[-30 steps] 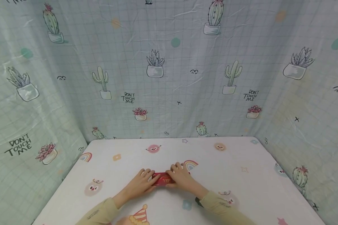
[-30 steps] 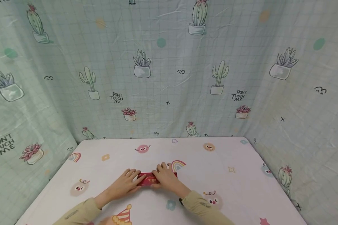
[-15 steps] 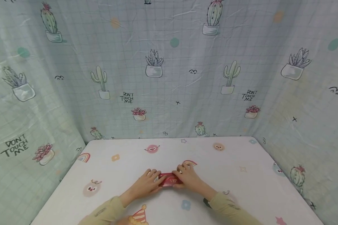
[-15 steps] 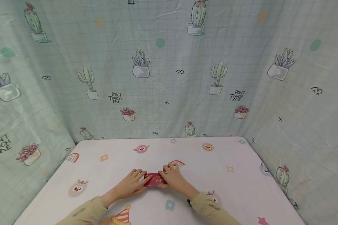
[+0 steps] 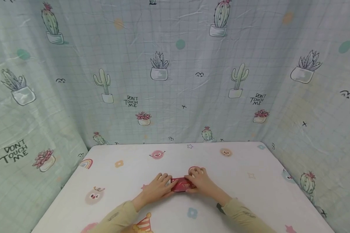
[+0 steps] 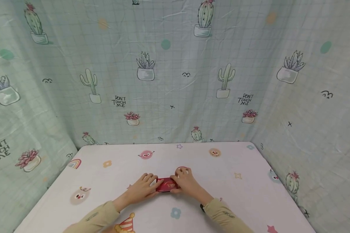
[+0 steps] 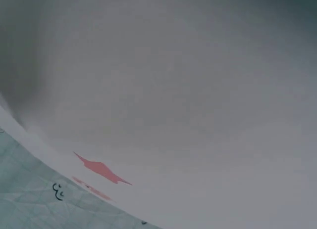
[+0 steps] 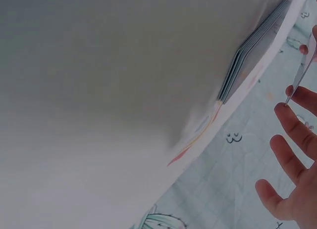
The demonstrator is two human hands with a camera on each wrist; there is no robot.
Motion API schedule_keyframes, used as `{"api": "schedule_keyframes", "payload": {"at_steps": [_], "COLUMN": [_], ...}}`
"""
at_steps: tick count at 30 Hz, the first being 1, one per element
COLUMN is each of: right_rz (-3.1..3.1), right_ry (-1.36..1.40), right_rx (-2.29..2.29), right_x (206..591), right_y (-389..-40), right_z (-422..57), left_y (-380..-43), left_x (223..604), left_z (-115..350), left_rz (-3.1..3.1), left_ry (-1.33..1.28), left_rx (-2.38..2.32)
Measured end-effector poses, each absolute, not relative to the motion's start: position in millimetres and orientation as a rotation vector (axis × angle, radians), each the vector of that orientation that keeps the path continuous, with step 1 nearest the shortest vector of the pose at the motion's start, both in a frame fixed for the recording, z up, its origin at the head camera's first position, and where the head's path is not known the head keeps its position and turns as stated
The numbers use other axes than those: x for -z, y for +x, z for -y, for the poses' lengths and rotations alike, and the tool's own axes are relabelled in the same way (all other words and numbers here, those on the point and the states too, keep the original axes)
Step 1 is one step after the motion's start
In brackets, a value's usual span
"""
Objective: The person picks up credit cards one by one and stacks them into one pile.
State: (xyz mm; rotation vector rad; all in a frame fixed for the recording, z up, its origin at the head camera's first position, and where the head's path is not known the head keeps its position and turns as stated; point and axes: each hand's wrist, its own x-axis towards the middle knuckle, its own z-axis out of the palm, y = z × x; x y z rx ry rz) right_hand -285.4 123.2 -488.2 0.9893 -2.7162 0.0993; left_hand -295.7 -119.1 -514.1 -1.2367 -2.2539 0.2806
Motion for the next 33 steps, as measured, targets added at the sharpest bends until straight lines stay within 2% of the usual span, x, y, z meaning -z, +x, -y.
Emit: {"api": "schedule_keyframes", "payload": {"at_steps": [33], "right_rz": [2.589], "right_ry": [1.028], "right_rx": [-0.081], "right_x": [498], "right_y": [-300], "right_z": [-151], "left_y": [-307], "left_x": [511], "left_z": [97], "left_rz": [2.338], "left_ry": [-1.200], "left_rx": [-0.239]}}
